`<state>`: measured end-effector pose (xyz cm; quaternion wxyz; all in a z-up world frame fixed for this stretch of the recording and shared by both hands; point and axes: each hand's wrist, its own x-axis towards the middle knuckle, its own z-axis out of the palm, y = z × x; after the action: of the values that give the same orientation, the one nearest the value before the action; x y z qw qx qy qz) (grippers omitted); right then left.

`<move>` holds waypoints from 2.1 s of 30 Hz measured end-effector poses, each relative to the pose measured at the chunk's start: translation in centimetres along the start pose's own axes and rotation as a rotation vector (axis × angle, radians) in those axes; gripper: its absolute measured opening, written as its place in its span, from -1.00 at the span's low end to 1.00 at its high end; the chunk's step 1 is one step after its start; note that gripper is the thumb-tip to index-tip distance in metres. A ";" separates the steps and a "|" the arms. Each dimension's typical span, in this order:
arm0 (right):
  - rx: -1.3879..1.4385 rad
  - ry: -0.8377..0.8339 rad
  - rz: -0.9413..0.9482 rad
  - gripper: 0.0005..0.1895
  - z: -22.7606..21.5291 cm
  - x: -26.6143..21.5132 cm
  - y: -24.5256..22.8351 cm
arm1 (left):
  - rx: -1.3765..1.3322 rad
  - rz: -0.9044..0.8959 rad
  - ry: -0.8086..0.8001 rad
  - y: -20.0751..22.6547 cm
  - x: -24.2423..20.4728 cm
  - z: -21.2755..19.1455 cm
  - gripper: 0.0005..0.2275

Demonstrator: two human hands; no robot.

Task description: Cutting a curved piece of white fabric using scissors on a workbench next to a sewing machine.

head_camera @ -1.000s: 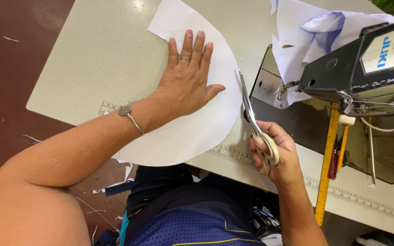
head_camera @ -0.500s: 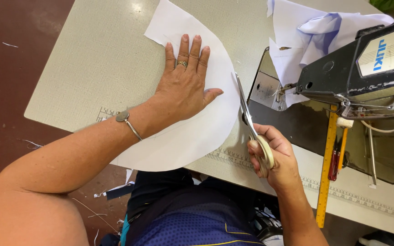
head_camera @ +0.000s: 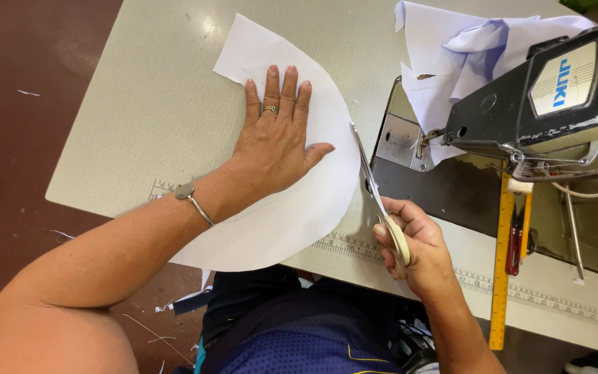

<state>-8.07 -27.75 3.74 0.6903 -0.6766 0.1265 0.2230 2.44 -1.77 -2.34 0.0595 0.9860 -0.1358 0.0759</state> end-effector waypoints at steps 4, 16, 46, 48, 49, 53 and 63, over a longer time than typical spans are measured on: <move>-0.013 0.030 0.004 -0.47 0.4 0.0 -0.3 | 0.013 0.003 -0.019 0.0 0.0 0.0 -0.12; 0.001 0.007 0.004 -0.59 0.9 2.1 -1.7 | 0.040 -0.008 -0.065 0.1 0.2 -0.2 -0.12; -0.051 0.020 0.060 -0.55 0.8 3.1 -3.1 | 0.064 0.094 -0.045 -0.2 0.2 0.1 -0.11; -0.110 0.046 0.091 -0.51 0.8 3.1 -3.2 | 0.051 0.092 -0.028 -0.3 0.2 0.3 -0.09; -0.110 0.046 0.092 -0.51 0.6 3.1 -2.9 | 0.051 0.091 -0.029 -0.3 0.2 0.3 -0.09; -0.096 0.036 0.085 -0.47 0.2 3.0 -2.4 | 0.066 0.111 -0.028 -0.3 0.2 0.1 -0.10; -0.030 -0.002 0.038 -0.56 0.1 3.4 -2.3 | 0.044 0.285 -0.001 -0.3 -0.1 -1.3 -0.13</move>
<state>-4.07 -27.15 4.18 0.6757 -0.6843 0.1351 0.2386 2.22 -1.27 -1.15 0.0264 0.9579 -0.2727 0.0862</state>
